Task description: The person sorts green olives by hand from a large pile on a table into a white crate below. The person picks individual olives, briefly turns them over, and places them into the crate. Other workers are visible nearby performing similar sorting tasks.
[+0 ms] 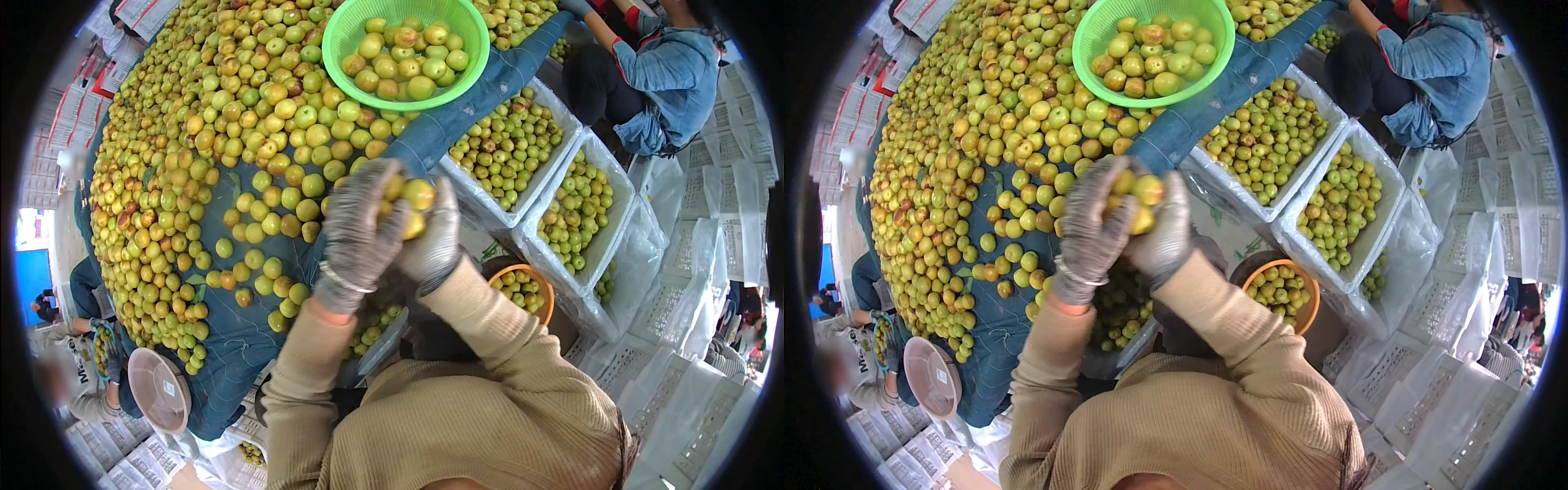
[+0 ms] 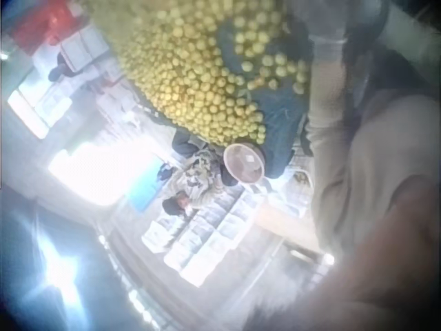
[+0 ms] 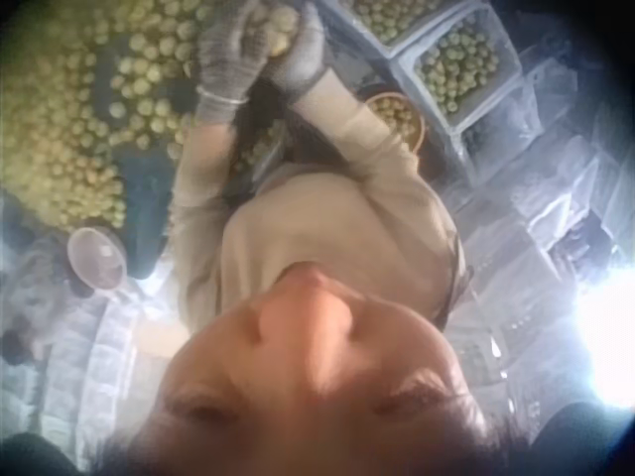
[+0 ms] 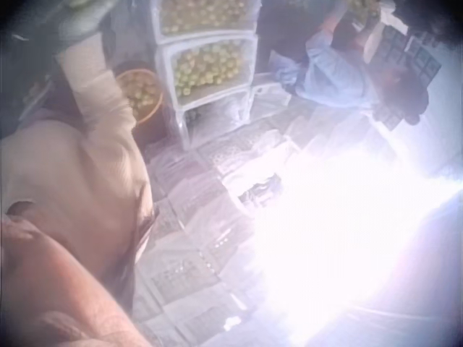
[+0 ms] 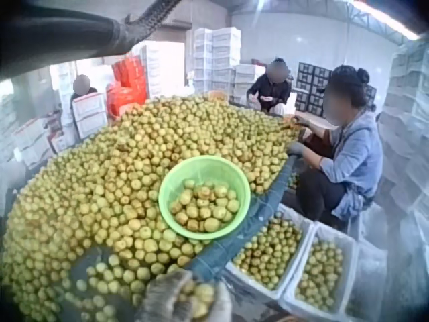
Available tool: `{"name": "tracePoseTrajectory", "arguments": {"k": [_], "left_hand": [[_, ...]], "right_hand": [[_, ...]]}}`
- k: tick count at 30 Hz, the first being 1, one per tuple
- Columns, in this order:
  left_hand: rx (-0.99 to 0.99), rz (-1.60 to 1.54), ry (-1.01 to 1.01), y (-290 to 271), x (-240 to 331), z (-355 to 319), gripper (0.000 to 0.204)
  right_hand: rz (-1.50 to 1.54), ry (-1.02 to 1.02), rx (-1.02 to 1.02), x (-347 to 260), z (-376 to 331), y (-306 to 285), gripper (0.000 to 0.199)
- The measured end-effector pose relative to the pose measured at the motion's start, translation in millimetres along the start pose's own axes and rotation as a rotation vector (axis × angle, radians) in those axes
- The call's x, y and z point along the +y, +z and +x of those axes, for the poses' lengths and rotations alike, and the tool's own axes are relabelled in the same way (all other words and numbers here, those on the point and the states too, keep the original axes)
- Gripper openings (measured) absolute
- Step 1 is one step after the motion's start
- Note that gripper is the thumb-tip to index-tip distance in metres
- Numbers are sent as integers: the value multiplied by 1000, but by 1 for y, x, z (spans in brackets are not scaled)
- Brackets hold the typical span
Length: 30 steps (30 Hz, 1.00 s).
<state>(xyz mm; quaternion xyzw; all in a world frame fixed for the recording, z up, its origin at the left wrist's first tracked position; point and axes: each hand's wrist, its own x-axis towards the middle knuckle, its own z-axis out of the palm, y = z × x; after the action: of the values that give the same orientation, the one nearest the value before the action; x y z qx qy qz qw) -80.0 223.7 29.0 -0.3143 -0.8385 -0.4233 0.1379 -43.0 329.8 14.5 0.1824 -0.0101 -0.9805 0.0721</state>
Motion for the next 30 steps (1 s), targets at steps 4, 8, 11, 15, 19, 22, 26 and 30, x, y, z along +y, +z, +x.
{"name": "tracePoseTrajectory", "arguments": {"k": [4, 8, 11, 15, 19, 22, 26, 30], "left_hand": [[50, -222, -50, 23, 27, -20, 44], [69, -316, -233, 10, -6, -83, 36], [66, -147, -393, -25, -16, -117, 33], [284, 174, -493, -84, -28, -157, 29], [687, -22, -694, -131, -79, -203, 28], [765, 55, -757, -170, -134, -207, 31], [708, 188, -779, -204, -192, -179, 37], [316, 313, -1080, -219, -215, -142, 40]], "right_hand": [[-69, -176, 118, -81, 8, -51, 65], [13, -242, 215, -139, 12, -60, 79], [-205, -473, 208, -156, 25, -75, 82], [-8, -369, 180, -178, 42, -119, 77], [-239, -139, -132, -84, 37, -65, 56], [-405, 27, -228, -5, 31, -26, 43], [-623, 10, -54, 87, 39, 1, 40], [-771, 156, 31, 115, 52, -30, 40]]}}
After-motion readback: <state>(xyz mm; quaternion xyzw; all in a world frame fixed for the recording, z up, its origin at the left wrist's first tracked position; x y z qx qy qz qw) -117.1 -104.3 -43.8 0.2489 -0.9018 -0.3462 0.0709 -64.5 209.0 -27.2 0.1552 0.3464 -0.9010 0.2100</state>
